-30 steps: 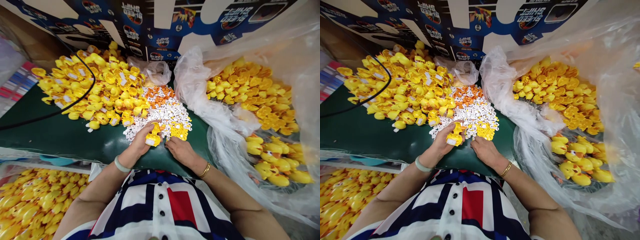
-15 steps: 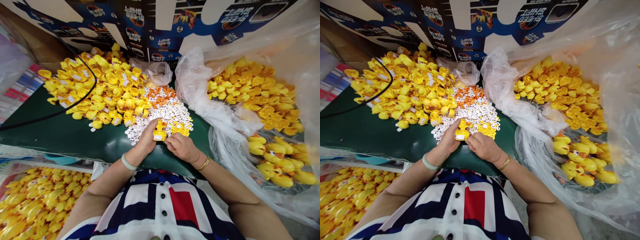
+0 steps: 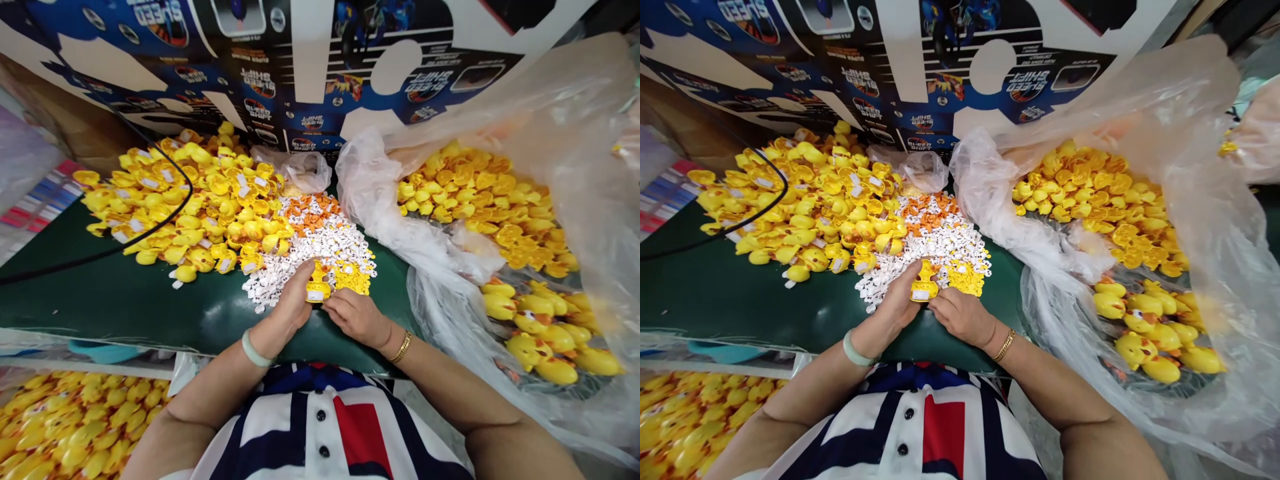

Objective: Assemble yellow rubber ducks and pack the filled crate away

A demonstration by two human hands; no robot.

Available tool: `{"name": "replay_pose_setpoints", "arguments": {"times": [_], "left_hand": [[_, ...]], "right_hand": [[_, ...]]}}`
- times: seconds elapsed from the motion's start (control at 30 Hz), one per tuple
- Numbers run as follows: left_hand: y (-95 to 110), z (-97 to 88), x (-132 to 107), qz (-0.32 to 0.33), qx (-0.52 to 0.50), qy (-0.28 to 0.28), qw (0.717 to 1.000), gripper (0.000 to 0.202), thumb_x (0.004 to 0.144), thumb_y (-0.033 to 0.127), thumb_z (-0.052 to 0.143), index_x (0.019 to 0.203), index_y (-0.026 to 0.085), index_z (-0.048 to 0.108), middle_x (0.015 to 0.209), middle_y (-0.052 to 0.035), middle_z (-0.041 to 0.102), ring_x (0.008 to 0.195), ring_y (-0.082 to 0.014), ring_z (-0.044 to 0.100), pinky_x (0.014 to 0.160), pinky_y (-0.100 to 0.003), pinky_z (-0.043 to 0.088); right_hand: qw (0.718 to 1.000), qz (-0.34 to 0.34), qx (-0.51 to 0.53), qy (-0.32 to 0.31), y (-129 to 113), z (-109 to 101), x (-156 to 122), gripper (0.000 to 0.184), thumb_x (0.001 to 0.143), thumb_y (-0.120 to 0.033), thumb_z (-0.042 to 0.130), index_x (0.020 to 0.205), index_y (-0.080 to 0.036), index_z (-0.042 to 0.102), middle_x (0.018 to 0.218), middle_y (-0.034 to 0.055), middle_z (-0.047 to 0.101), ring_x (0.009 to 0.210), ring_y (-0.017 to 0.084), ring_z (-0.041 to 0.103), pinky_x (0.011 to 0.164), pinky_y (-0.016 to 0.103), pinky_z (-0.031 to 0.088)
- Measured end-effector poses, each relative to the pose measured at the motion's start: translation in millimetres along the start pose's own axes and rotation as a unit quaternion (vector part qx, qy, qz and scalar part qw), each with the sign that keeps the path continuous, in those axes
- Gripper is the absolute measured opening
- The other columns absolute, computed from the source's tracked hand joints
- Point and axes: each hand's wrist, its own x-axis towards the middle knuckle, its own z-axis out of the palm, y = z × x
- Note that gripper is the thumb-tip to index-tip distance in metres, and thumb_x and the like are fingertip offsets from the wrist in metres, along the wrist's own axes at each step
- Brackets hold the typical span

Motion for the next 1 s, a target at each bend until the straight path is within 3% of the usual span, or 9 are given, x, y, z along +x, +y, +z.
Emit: {"name": "replay_pose_setpoints", "arguments": {"times": [0.17, 0.27, 0.33, 0.43, 0.53, 0.63, 0.77, 0.9, 1.0], "left_hand": [[-2.1, -1.5, 4.1, -0.023, 0.025, -0.024, 0.999, 0.04, 0.075, 0.039, 0.075, 0.106, 0.017, 0.064, 0.082, -0.0011, 0.066, 0.07, -0.0144, 0.063, 0.066, -0.027, 0.05], [-3.5, -3.9, 4.6, -0.061, 0.051, -0.072, 0.994, 0.048, 0.079, 0.045, 0.071, 0.117, 0.019, 0.059, 0.079, -0.0024, 0.066, 0.066, -0.0179, 0.064, 0.057, -0.028, 0.049], [-5.7, -6.1, 4.5, -0.068, 0.073, -0.095, 0.99, 0.051, 0.079, 0.048, 0.07, 0.12, 0.019, 0.057, 0.078, -0.0031, 0.066, 0.064, -0.0187, 0.064, 0.054, -0.027, 0.048], [-10.1, -11.0, 5.7, -0.069, 0.106, -0.127, 0.984, 0.051, 0.081, 0.05, 0.069, 0.119, 0.018, 0.058, 0.079, -0.0043, 0.067, 0.065, -0.0185, 0.065, 0.055, -0.027, 0.048], [-13.8, -17.7, 9.2, -0.075, 0.143, -0.155, 0.975, 0.051, 0.082, 0.052, 0.067, 0.12, 0.018, 0.058, 0.08, -0.0051, 0.068, 0.066, -0.0195, 0.067, 0.056, -0.027, 0.048], [-15.4, -23.2, 12.4, -0.079, 0.167, -0.168, 0.968, 0.049, 0.084, 0.051, 0.065, 0.121, 0.02, 0.058, 0.084, -0.0056, 0.069, 0.069, -0.0204, 0.068, 0.058, -0.027, 0.048], [-13.1, -24.3, 12.8, -0.079, 0.181, -0.175, 0.965, 0.046, 0.084, 0.05, 0.064, 0.12, 0.022, 0.06, 0.083, -0.0052, 0.07, 0.071, -0.0209, 0.068, 0.059, -0.027, 0.047], [-10.0, -21.6, 10.3, -0.084, 0.187, -0.176, 0.963, 0.047, 0.082, 0.051, 0.066, 0.119, 0.022, 0.061, 0.08, -0.0046, 0.069, 0.069, -0.0209, 0.067, 0.059, -0.028, 0.046], [-12.4, -21.0, 9.1, -0.086, 0.204, -0.185, 0.958, 0.046, 0.083, 0.051, 0.065, 0.119, 0.023, 0.062, 0.077, -0.0042, 0.068, 0.069, -0.0211, 0.067, 0.06, -0.028, 0.047]], "right_hand": [[0.973, 0.17, 0.146, -0.047, 16.1, -29.4, 10.4, 0.017, 0.095, -0.038, 0.059, 0.093, -0.021, 0.058, 0.087, 0.0019, 0.063, 0.074, 0.014, 0.059, 0.068, 0.026, 0.049], [0.969, 0.245, 0.016, -0.013, 64.8, -75.7, 16.5, 0.023, 0.099, -0.036, 0.048, 0.092, -0.022, 0.063, 0.09, 0.0046, 0.066, 0.083, 0.017, 0.061, 0.076, 0.03, 0.048], [0.937, 0.324, -0.129, 0.026, 110.7, -110.4, 20.0, 0.026, 0.099, -0.032, 0.043, 0.099, -0.019, 0.066, 0.1, 0.0102, 0.068, 0.096, 0.023, 0.061, 0.086, 0.035, 0.046], [0.874, 0.433, -0.22, -0.02, 177.6, -143.8, 27.1, 0.033, 0.097, -0.027, 0.04, 0.107, -0.014, 0.068, 0.115, 0.0157, 0.067, 0.111, 0.028, 0.058, 0.095, 0.038, 0.042], [0.869, 0.449, -0.192, -0.077, 220.1, -141.7, 35.5, 0.03, 0.093, -0.029, 0.047, 0.104, -0.015, 0.07, 0.112, 0.0146, 0.07, 0.102, 0.028, 0.062, 0.088, 0.036, 0.045], [0.879, 0.439, -0.154, -0.101, 237.8, -118.6, 41.5, 0.032, 0.089, -0.032, 0.055, 0.114, -0.016, 0.067, 0.109, 0.0128, 0.072, 0.095, 0.026, 0.064, 0.083, 0.033, 0.046], [0.887, 0.439, -0.117, -0.086, 244.1, -97.7, 40.4, 0.037, 0.09, -0.035, 0.054, 0.119, -0.014, 0.063, 0.106, 0.0115, 0.071, 0.088, 0.023, 0.063, 0.08, 0.032, 0.047], [0.891, 0.438, -0.101, -0.066, 243.6, -102.6, 28.2, 0.032, 0.086, -0.035, 0.056, 0.11, -0.014, 0.064, 0.1, 0.0087, 0.07, 0.084, 0.021, 0.061, 0.078, 0.032, 0.049], [0.895, 0.431, -0.103, -0.057, 241.3, -107.3, 21.4, 0.04, 0.086, -0.03, 0.053, 0.121, -0.01, 0.059, 0.113, 0.0125, 0.066, 0.091, 0.021, 0.061, 0.085, 0.034, 0.049]]}}
